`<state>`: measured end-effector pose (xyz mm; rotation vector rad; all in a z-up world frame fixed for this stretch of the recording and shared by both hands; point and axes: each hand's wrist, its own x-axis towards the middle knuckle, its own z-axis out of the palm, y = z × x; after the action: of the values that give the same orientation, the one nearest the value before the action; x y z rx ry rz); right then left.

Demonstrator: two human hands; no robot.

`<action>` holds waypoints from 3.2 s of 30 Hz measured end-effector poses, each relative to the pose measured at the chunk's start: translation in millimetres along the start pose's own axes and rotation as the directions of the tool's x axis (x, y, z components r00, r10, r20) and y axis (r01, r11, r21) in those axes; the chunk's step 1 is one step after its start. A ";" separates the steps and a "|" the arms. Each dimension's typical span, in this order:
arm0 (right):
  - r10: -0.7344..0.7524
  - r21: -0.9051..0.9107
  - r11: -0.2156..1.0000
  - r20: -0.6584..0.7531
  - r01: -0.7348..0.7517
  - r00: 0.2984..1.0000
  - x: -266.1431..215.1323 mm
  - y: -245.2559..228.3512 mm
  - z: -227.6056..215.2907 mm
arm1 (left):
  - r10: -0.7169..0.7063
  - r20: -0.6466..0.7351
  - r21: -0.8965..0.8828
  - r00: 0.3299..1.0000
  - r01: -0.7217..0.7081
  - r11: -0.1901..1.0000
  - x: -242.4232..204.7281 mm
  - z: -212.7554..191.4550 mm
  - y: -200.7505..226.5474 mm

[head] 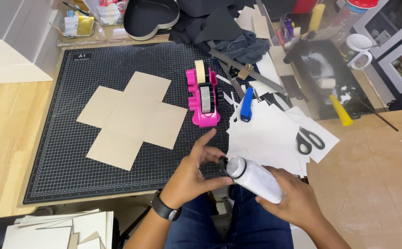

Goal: Assembling a cardboard box by gluing parts and folding the structure.

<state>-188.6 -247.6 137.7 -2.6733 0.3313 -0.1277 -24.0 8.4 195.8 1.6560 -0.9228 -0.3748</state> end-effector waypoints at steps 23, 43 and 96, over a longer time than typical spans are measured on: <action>-0.208 -0.278 0.939 0.018 0.205 0.978 -4.2 1.2 12.4 | -0.199 0.192 -0.008 0.961 0.204 0.979 5.6 7.3 -12.0; 0.113 0.406 0.878 0.337 -0.253 0.935 6.1 -50.7 -22.4 | 0.165 -0.214 -0.019 0.963 -0.173 0.985 39.2 50.9 29.6; -0.245 0.683 0.727 0.166 0.067 0.955 171.4 -6.2 -99.0 | -0.159 0.058 -0.228 0.986 0.168 0.959 137.0 23.0 -14.5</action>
<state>-35.6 -326.5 235.7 -1.9482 -0.0363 0.0353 53.7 -107.2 205.7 1.5164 -0.7418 -0.6071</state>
